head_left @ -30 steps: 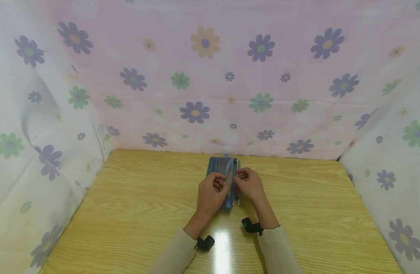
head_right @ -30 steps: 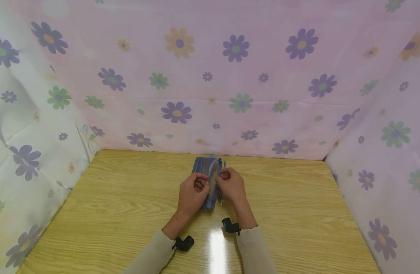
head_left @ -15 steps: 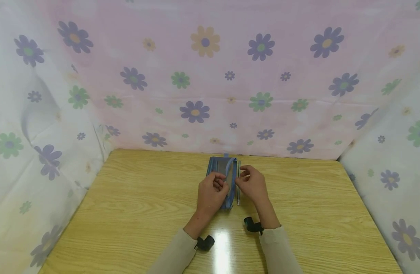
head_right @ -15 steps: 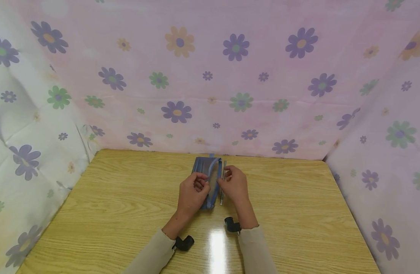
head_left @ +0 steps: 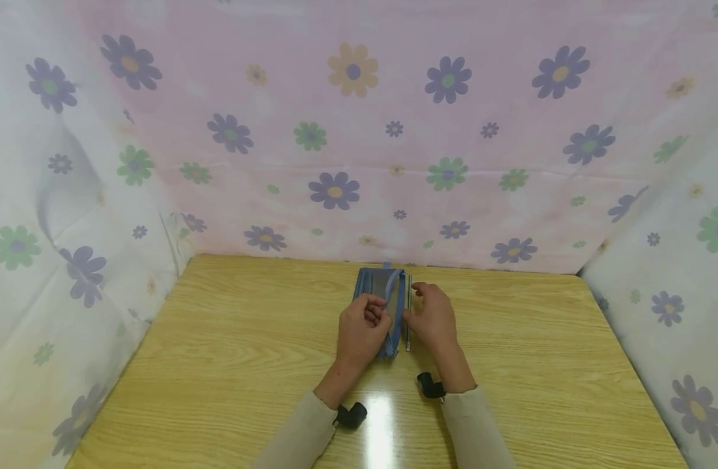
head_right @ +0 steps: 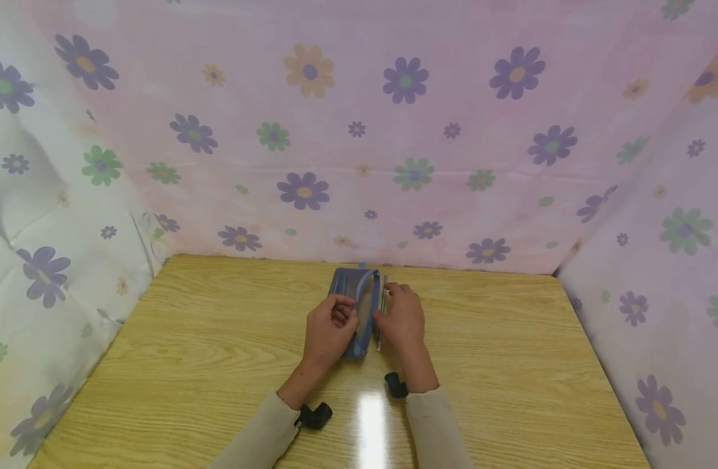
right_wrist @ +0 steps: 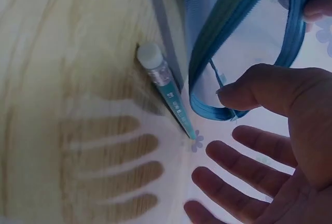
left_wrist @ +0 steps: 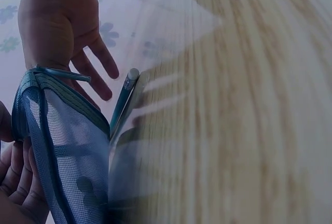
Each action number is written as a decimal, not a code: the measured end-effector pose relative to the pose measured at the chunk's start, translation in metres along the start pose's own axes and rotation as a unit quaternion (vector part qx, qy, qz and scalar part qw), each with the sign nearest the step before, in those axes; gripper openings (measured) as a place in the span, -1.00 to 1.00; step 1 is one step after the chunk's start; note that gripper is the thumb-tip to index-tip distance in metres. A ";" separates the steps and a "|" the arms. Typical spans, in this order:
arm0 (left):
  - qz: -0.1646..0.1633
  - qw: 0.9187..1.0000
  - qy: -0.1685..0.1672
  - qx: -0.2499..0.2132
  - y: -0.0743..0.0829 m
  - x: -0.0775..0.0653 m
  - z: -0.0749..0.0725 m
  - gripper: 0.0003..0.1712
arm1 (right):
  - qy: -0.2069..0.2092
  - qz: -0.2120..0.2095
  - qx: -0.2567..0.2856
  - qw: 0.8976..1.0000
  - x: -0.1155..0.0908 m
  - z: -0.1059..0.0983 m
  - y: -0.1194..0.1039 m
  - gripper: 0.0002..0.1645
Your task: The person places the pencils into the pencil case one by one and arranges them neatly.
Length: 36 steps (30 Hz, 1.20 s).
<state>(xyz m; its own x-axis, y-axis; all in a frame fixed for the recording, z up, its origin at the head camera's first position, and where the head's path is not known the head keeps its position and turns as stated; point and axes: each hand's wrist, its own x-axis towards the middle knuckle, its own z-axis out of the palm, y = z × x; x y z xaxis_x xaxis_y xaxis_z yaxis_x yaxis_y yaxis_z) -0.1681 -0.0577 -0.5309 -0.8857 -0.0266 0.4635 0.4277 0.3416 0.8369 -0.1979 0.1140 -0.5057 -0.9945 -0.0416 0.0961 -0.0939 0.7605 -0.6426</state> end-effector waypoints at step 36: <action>-0.001 1.000 0.008 0.021 0.004 0.001 0.000 -0.85 | -0.008 0.016 -0.139 0.990 0.001 0.006 0.003 -0.59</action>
<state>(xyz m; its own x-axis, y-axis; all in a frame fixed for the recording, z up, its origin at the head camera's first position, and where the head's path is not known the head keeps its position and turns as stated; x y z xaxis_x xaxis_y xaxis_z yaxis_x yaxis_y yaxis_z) -0.1676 -0.0568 -0.5269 -0.8834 -0.0426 0.4667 0.4177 0.3799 0.8253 -0.1997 0.1126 -0.5123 -0.9976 -0.0240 0.0651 -0.0486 0.9106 -0.4104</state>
